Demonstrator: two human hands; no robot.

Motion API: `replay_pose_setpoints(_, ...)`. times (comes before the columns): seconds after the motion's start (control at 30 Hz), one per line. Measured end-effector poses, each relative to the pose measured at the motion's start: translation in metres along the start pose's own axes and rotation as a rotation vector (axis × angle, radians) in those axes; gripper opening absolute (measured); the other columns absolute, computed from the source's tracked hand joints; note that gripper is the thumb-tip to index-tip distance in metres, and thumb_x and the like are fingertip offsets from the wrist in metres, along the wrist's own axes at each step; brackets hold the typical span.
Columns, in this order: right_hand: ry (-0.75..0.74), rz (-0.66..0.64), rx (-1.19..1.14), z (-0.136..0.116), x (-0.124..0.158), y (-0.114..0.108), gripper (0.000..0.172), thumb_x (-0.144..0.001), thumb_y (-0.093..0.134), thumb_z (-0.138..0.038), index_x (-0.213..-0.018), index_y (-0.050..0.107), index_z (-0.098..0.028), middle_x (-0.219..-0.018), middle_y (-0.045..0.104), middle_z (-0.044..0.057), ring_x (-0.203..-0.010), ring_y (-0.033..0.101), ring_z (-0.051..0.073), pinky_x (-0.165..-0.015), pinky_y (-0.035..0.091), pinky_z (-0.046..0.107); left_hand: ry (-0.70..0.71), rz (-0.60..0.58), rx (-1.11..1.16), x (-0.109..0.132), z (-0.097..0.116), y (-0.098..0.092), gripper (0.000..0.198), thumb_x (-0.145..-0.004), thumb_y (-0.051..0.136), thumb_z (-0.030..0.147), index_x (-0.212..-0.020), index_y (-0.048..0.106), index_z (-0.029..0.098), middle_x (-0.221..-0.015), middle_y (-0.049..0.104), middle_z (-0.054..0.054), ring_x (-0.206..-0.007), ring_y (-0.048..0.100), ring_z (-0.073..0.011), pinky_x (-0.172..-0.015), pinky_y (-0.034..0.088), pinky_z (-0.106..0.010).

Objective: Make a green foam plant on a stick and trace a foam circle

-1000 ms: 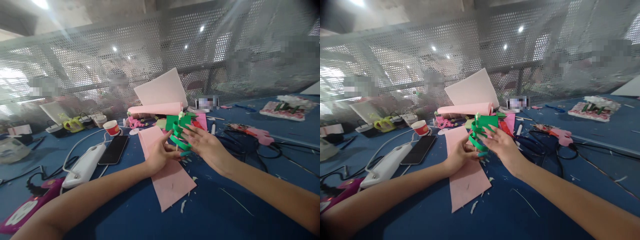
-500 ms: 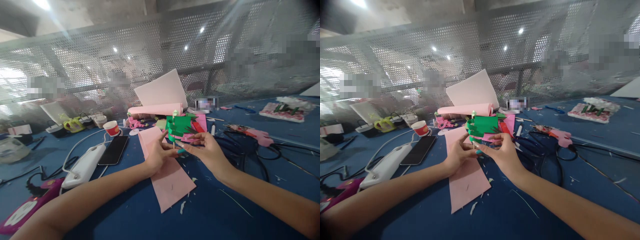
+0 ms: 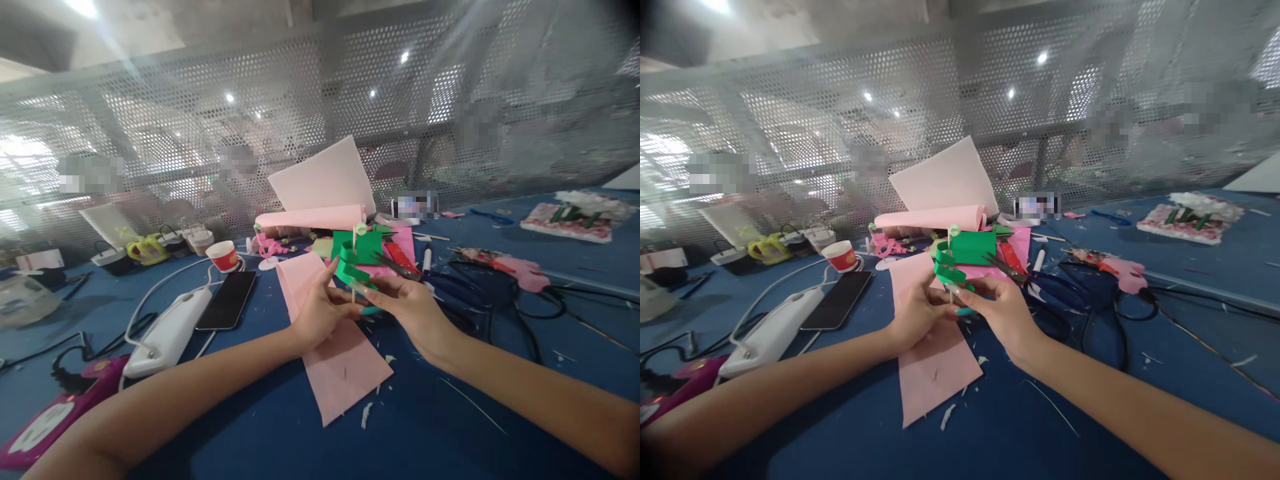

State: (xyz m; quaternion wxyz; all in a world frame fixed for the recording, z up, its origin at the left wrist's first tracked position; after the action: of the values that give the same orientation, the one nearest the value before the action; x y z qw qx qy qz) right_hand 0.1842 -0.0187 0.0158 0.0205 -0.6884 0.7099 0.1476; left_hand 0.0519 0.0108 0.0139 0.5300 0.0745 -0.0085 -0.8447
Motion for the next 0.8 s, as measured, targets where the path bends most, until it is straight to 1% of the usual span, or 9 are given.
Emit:
replay_pose_setpoints(0.13,0.041,-0.091,-0.023,0.001,-0.003,0.000,0.030,-0.068,0.076,-0.046,-0.089,0.075,-0.025,-0.093,0.074,0.005,-0.093,0.068,0.025,-0.092,0.049,0.044,-0.016,0.026,0.030,-0.002,0.000,-0.004,0.103,-0.060,0.081,0.018,-0.146,0.024,0.017,-0.077,0.074,-0.006,-0.064,0.070,-0.0183,-0.061,0.056,-0.028)
replay_pose_setpoints(0.23,0.071,-0.099,-0.055,0.002,-0.006,-0.002,0.033,-0.067,0.077,-0.045,-0.092,0.075,-0.025,-0.095,0.074,0.005,-0.096,0.067,0.024,-0.096,0.046,0.044,-0.017,0.009,0.044,-0.003,0.000,-0.004,0.096,-0.063,0.080,0.021,-0.145,0.029,0.018,-0.081,0.074,-0.007,-0.065,0.070,-0.0172,-0.062,0.056,-0.027)
replay_pose_setpoints(0.33,0.107,-0.109,-0.108,0.001,-0.005,0.000,0.033,-0.065,0.079,-0.044,-0.091,0.075,-0.024,-0.094,0.074,0.005,-0.090,0.068,0.023,-0.093,0.048,0.043,-0.014,-0.017,0.039,-0.003,-0.002,-0.002,0.084,-0.065,0.078,0.025,-0.139,0.040,0.017,-0.085,0.074,-0.008,-0.067,0.070,-0.0165,-0.063,0.056,-0.026)
replay_pose_setpoints(0.4,0.122,-0.142,-0.154,-0.002,-0.004,0.005,0.034,-0.065,0.078,-0.044,-0.092,0.074,-0.024,-0.097,0.073,0.005,-0.088,0.068,0.022,-0.088,0.050,0.040,-0.002,-0.036,0.025,-0.003,-0.002,-0.001,0.075,-0.067,0.077,0.027,-0.135,0.046,0.016,-0.087,0.074,-0.007,-0.069,0.070,-0.0165,-0.065,0.056,-0.027)
replay_pose_setpoints(0.53,0.118,-0.223,-0.163,-0.006,-0.001,0.015,0.039,-0.067,0.077,-0.043,-0.099,0.069,-0.023,-0.103,0.071,0.006,-0.090,0.066,0.022,-0.079,0.053,0.037,0.021,-0.071,-0.001,-0.003,-0.004,0.001,0.059,-0.066,0.077,0.034,-0.119,0.059,0.014,-0.080,0.072,-0.006,-0.070,0.070,-0.0171,-0.068,0.056,-0.029)
replay_pose_setpoints(0.6,0.081,-0.205,-0.097,-0.005,-0.002,0.014,0.042,-0.066,0.077,-0.043,-0.101,0.067,-0.022,-0.106,0.069,0.007,-0.093,0.064,0.023,-0.080,0.053,0.038,0.040,-0.070,-0.028,-0.003,-0.005,0.001,0.049,-0.067,0.076,0.035,-0.110,0.064,0.014,-0.079,0.071,-0.005,-0.072,0.069,-0.0171,-0.068,0.056,-0.028)
replay_pose_setpoints(0.67,0.016,-0.135,-0.012,-0.004,-0.003,0.010,0.047,-0.064,0.079,-0.042,-0.104,0.063,-0.022,-0.110,0.066,0.008,-0.100,0.062,0.026,-0.082,0.053,0.040,0.057,-0.074,-0.072,-0.003,-0.006,0.002,0.041,-0.071,0.074,0.034,-0.105,0.066,0.014,-0.081,0.070,-0.006,-0.074,0.069,-0.0172,-0.069,0.056,-0.029)
replay_pose_setpoints(0.73,-0.060,-0.042,0.038,-0.005,-0.002,0.005,0.053,-0.060,0.082,-0.040,-0.104,0.059,-0.022,-0.114,0.064,0.009,-0.105,0.061,0.027,-0.083,0.053,0.041,0.074,-0.066,-0.108,-0.002,-0.005,0.002,0.040,-0.073,0.071,0.033,-0.108,0.065,0.014,-0.082,0.070,-0.007,-0.074,0.068,-0.0171,-0.069,0.057,-0.029)
replay_pose_setpoints(0.8,-0.106,0.019,0.030,-0.008,0.001,0.005,0.057,-0.057,0.084,-0.039,-0.103,0.056,-0.022,-0.114,0.063,0.010,-0.105,0.061,0.028,-0.084,0.054,0.042,0.106,-0.037,-0.137,0.000,-0.003,0.001,0.045,-0.074,0.070,0.031,-0.115,0.063,0.015,-0.081,0.069,-0.006,-0.072,0.066,-0.0162,-0.068,0.056,-0.030)
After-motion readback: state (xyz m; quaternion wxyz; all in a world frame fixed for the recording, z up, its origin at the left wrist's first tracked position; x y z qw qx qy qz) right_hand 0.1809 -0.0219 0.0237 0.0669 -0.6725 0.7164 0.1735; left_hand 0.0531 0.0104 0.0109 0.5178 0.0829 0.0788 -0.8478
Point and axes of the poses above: each hand's wrist, its own x-axis away from the middle knuckle, its own y-axis out of the palm, z = x × y, the point moved 6 cm from there along -x, towards the middle knuckle
